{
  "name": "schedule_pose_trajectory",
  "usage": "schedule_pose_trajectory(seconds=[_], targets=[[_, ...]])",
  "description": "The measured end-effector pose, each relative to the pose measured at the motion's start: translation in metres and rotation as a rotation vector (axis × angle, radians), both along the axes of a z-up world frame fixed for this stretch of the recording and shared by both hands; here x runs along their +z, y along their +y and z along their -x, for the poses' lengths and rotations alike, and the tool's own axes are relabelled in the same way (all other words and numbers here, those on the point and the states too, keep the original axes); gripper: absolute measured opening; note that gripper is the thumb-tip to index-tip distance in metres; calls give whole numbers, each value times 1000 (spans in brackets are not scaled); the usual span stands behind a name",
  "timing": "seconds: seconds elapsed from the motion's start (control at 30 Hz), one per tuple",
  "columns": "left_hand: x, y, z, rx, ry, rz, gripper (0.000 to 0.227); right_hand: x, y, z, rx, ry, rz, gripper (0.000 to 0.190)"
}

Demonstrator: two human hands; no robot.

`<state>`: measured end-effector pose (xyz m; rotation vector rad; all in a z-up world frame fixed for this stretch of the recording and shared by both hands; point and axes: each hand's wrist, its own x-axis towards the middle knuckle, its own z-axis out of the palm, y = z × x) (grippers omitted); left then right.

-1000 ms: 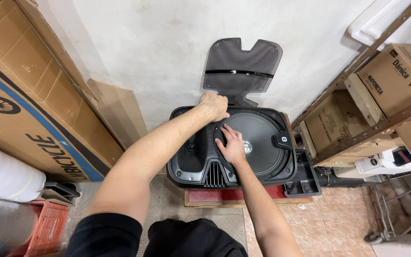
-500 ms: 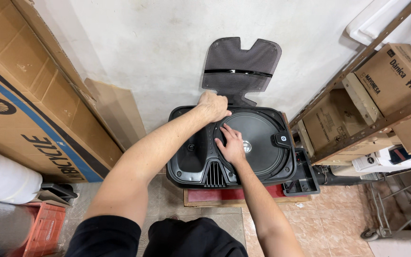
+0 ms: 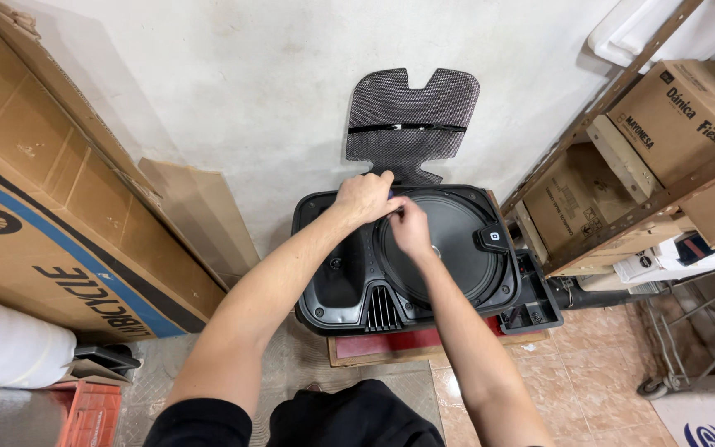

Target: The person removes the protective grille from a speaker enclosure, then uses a screwdriver to loosen and remove multiple screws securing the speaker cone. The speaker is lifted out of the enclosure at the end.

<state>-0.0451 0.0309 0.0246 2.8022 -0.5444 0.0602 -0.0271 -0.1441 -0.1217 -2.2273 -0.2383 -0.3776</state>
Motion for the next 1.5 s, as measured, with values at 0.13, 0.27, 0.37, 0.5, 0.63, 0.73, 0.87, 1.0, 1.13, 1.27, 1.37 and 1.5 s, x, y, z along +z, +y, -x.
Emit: schedule_pose_trajectory(seconds=[0.13, 0.27, 0.37, 0.5, 0.63, 0.73, 0.87, 1.0, 1.13, 1.27, 1.37, 1.5], targets=[[3, 10, 9, 75, 39, 199, 57, 87, -2, 20, 0, -108, -22, 25], [-25, 15, 4, 139, 5, 447, 46, 91, 2, 10, 55, 70, 303, 38], [-39, 13, -4, 127, -84, 428, 38, 78, -3, 2, 80, 177, 422, 48], [-37, 22, 1, 149, -106, 455, 42, 98, 11, 30, 146, 281, 310, 53], [-38, 38, -6, 181, -78, 607, 44, 57, 7, 9, 78, 266, 380, 28], [-66, 59, -25, 301, -116, 758, 43, 38, 10, 10, 77, 358, 458, 22], [-103, 93, -22, 426, -115, 809, 39, 32, 21, 14, 76, 437, 485, 32], [-136, 112, -16, 466, -65, 901, 31, 25, 24, 0, 122, 365, 548, 26], [-142, 110, -5, 458, -44, 938, 32, 13, 25, -7, 163, 283, 616, 22], [-144, 112, -3, 362, -72, 981, 26, 8, 27, -6, 190, 238, 582, 18], [-149, 115, -2, 361, -75, 982, 26, -10, 23, -8, 171, 284, 496, 22], [-144, 116, 1, 351, -83, 951, 27, -5, 27, -9, 135, 297, 516, 25]])
